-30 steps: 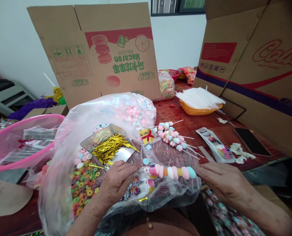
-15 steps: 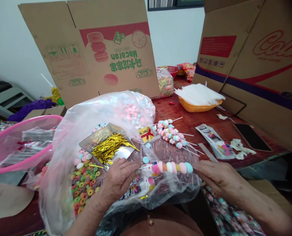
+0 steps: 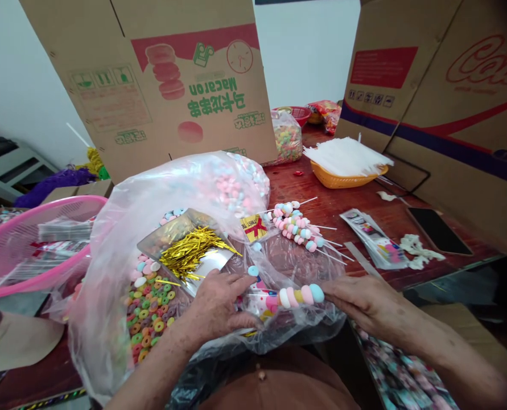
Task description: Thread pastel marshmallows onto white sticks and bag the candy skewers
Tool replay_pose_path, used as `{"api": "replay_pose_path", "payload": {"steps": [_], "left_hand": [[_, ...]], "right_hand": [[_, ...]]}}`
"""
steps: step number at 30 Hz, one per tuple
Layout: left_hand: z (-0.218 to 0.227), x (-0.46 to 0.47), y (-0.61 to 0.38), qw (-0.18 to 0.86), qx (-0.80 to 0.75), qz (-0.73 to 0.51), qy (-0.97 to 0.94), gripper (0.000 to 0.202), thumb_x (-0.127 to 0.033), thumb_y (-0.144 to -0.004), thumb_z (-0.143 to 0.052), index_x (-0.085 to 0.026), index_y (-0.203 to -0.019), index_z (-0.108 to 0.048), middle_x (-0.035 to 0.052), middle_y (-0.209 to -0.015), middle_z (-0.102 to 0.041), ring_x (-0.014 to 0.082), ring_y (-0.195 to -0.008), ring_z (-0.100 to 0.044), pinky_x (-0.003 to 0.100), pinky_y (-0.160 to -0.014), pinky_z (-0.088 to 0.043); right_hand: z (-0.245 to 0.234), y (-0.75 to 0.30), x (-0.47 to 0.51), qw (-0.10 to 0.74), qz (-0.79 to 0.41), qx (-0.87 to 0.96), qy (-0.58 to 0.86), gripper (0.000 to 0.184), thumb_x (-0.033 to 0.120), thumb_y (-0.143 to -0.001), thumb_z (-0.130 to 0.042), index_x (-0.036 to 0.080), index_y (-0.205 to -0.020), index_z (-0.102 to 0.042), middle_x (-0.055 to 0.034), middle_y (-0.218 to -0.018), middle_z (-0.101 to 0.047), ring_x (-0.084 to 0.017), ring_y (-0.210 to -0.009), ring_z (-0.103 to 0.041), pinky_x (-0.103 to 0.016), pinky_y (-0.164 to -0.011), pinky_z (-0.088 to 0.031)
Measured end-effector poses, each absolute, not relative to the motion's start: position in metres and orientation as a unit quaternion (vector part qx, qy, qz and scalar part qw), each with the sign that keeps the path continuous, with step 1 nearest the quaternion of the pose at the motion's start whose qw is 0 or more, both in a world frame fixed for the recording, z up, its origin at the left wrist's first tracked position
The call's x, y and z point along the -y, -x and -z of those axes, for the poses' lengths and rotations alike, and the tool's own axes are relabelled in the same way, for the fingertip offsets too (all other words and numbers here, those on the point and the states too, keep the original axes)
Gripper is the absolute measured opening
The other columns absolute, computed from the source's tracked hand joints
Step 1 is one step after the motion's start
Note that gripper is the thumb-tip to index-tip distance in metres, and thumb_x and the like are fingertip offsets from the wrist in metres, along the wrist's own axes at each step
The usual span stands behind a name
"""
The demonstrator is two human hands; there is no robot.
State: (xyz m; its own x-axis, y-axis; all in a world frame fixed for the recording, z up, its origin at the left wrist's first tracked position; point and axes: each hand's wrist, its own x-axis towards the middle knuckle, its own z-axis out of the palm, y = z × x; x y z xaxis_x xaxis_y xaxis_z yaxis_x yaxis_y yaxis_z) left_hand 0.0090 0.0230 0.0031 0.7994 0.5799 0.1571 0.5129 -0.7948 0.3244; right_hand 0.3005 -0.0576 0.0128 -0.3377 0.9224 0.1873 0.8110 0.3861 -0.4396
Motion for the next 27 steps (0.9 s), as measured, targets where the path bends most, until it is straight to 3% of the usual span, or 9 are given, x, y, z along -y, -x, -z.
{"api": "replay_pose_path", "payload": {"steps": [3, 6, 9, 12, 15, 19, 23, 27], "left_hand": [[-0.002, -0.023, -0.021, 0.188, -0.291, -0.080, -0.935, 0.045, -0.053, -0.073, -0.058, -0.021, -0.105, -0.062, 0.0075, -0.092, -0.068, 0.0241, -0.085, -0.061, 0.033, -0.075, -0.040], [0.001, -0.023, -0.032, 0.247, -0.304, -0.038, -0.919, 0.027, -0.042, -0.077, -0.056, -0.023, -0.095, -0.064, 0.0040, -0.085, -0.066, 0.0210, -0.081, -0.059, 0.029, -0.073, -0.039], [-0.002, -0.023, -0.040, 0.293, -0.325, 0.015, -0.899, 0.029, -0.046, -0.072, -0.061, -0.022, -0.089, -0.063, 0.0019, -0.075, -0.064, 0.0187, -0.068, -0.056, 0.025, -0.061, -0.037], [-0.011, -0.027, -0.042, 0.323, -0.324, 0.054, -0.888, 0.040, -0.052, -0.063, -0.068, -0.021, -0.088, -0.063, 0.0011, -0.073, -0.062, 0.0187, -0.065, -0.055, 0.024, -0.056, -0.035], [-0.021, -0.032, -0.040, 0.372, -0.300, 0.063, -0.876, 0.045, -0.051, -0.056, -0.073, -0.021, -0.089, -0.062, 0.0003, -0.079, -0.062, 0.0188, -0.070, -0.055, 0.023, -0.058, -0.036], [-0.027, -0.036, -0.039, 0.428, -0.269, 0.103, -0.857, 0.039, -0.049, -0.057, -0.072, -0.020, -0.082, -0.062, -0.0013, -0.072, -0.062, 0.0171, -0.065, -0.055, 0.022, -0.055, -0.036], [-0.028, -0.035, -0.043, 0.394, -0.297, 0.104, -0.864, 0.033, -0.042, -0.059, -0.072, -0.020, -0.082, -0.063, 0.0006, -0.075, -0.065, 0.0188, -0.067, -0.056, 0.023, -0.056, -0.037], [-0.023, -0.028, -0.051, 0.265, -0.342, 0.094, -0.897, 0.027, -0.035, -0.063, -0.067, -0.021, -0.085, -0.063, 0.0043, -0.077, -0.065, 0.0232, -0.070, -0.060, 0.027, -0.060, -0.040]], "right_hand": [[-0.013, -0.295, 0.058, 0.166, -0.175, 0.826, 0.510, 0.027, 0.024, -0.091, -0.039, 0.025, -0.087, -0.065, -0.0010, -0.071, -0.066, -0.012, -0.063, -0.058, -0.022, -0.061, -0.041], [-0.015, -0.287, 0.056, 0.132, -0.173, 0.844, 0.491, 0.024, 0.018, -0.090, -0.039, 0.024, -0.089, -0.063, -0.0007, -0.072, -0.064, -0.012, -0.065, -0.058, -0.021, -0.059, -0.038], [-0.015, -0.280, 0.053, 0.076, -0.128, 0.862, 0.484, 0.020, 0.012, -0.086, -0.043, 0.022, -0.089, -0.060, 0.0002, -0.073, -0.063, -0.012, -0.062, -0.056, -0.022, -0.053, -0.033], [-0.015, -0.278, 0.052, 0.050, -0.006, 0.865, 0.500, 0.019, 0.008, -0.081, -0.046, 0.021, -0.086, -0.059, 0.0009, -0.067, -0.060, -0.012, -0.056, -0.051, -0.024, -0.050, -0.028], [-0.018, -0.279, 0.051, 0.100, 0.124, 0.876, 0.455, 0.021, 0.008, -0.083, -0.045, 0.017, -0.094, -0.059, -0.0012, -0.067, -0.059, -0.014, -0.058, -0.050, -0.028, -0.054, -0.030], [-0.026, -0.283, 0.049, 0.186, 0.207, 0.893, 0.353, 0.021, 0.008, -0.086, -0.045, 0.012, -0.101, -0.058, -0.0063, -0.080, -0.065, -0.017, -0.070, -0.052, -0.033, -0.063, -0.035], [-0.028, -0.285, 0.049, 0.193, 0.220, 0.895, 0.335, 0.023, 0.010, -0.085, -0.049, 0.013, -0.105, -0.058, -0.0083, -0.088, -0.066, -0.020, -0.077, -0.054, -0.035, -0.066, -0.036], [-0.014, -0.276, 0.051, 0.131, 0.056, 0.895, 0.423, 0.022, 0.010, -0.084, -0.042, 0.018, -0.093, -0.062, -0.0013, -0.066, -0.061, -0.014, -0.055, -0.049, -0.029, -0.051, -0.030]]}}
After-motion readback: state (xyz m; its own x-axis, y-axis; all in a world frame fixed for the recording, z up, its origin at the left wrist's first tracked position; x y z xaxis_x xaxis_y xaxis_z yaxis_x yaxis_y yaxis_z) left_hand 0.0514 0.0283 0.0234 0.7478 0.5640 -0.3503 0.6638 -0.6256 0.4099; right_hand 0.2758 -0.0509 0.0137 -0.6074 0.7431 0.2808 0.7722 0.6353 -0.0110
